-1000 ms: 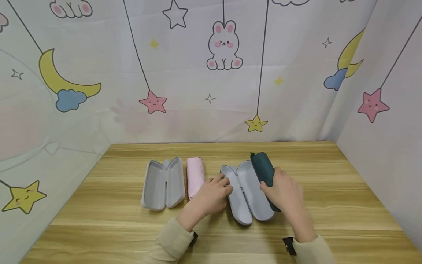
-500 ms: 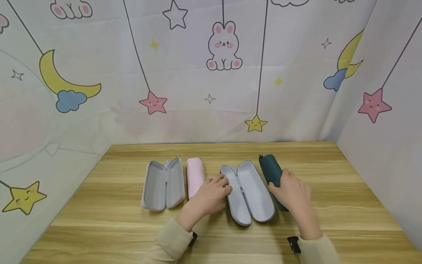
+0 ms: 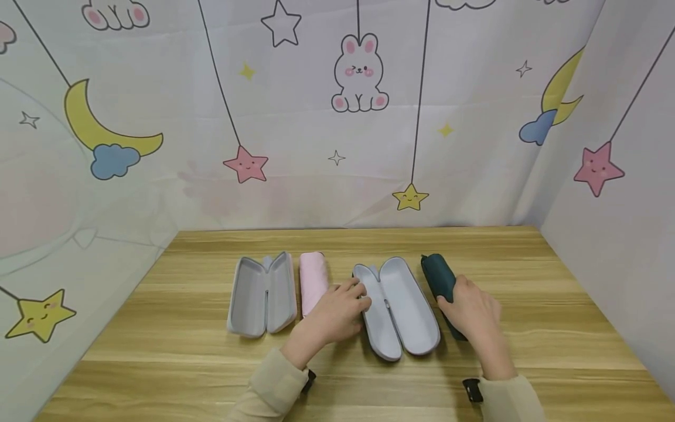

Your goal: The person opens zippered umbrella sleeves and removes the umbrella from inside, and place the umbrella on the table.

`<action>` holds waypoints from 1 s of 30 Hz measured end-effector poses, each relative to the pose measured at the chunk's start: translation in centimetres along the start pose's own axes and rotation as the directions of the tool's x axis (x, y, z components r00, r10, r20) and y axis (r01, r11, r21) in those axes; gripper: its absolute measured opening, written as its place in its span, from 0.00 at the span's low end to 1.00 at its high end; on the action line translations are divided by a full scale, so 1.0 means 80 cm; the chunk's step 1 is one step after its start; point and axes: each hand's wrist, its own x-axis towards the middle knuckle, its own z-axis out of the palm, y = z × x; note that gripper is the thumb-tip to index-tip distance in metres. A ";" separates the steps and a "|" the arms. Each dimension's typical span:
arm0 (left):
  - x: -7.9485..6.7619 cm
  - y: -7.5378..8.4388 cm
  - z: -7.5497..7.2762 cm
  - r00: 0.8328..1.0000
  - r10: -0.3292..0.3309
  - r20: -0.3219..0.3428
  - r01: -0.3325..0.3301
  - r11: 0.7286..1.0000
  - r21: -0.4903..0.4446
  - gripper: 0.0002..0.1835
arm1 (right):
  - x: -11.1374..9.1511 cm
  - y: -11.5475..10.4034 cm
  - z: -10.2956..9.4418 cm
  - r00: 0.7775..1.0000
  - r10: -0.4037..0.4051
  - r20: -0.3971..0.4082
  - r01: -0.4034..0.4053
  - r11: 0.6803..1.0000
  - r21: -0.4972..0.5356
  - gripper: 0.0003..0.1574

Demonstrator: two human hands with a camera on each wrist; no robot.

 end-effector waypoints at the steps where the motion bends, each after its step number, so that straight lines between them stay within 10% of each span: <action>1: 0.000 0.000 0.000 1.000 -0.001 0.001 0.001 1.000 -0.003 0.18 | 0.000 0.001 0.000 1.000 0.002 0.005 -0.002 1.000 -0.004 0.38; 30: 0.001 -0.001 -0.001 1.000 0.008 0.018 -0.007 1.000 -0.028 0.17 | 0.009 0.014 0.014 0.992 0.028 0.126 -0.029 1.000 0.003 0.53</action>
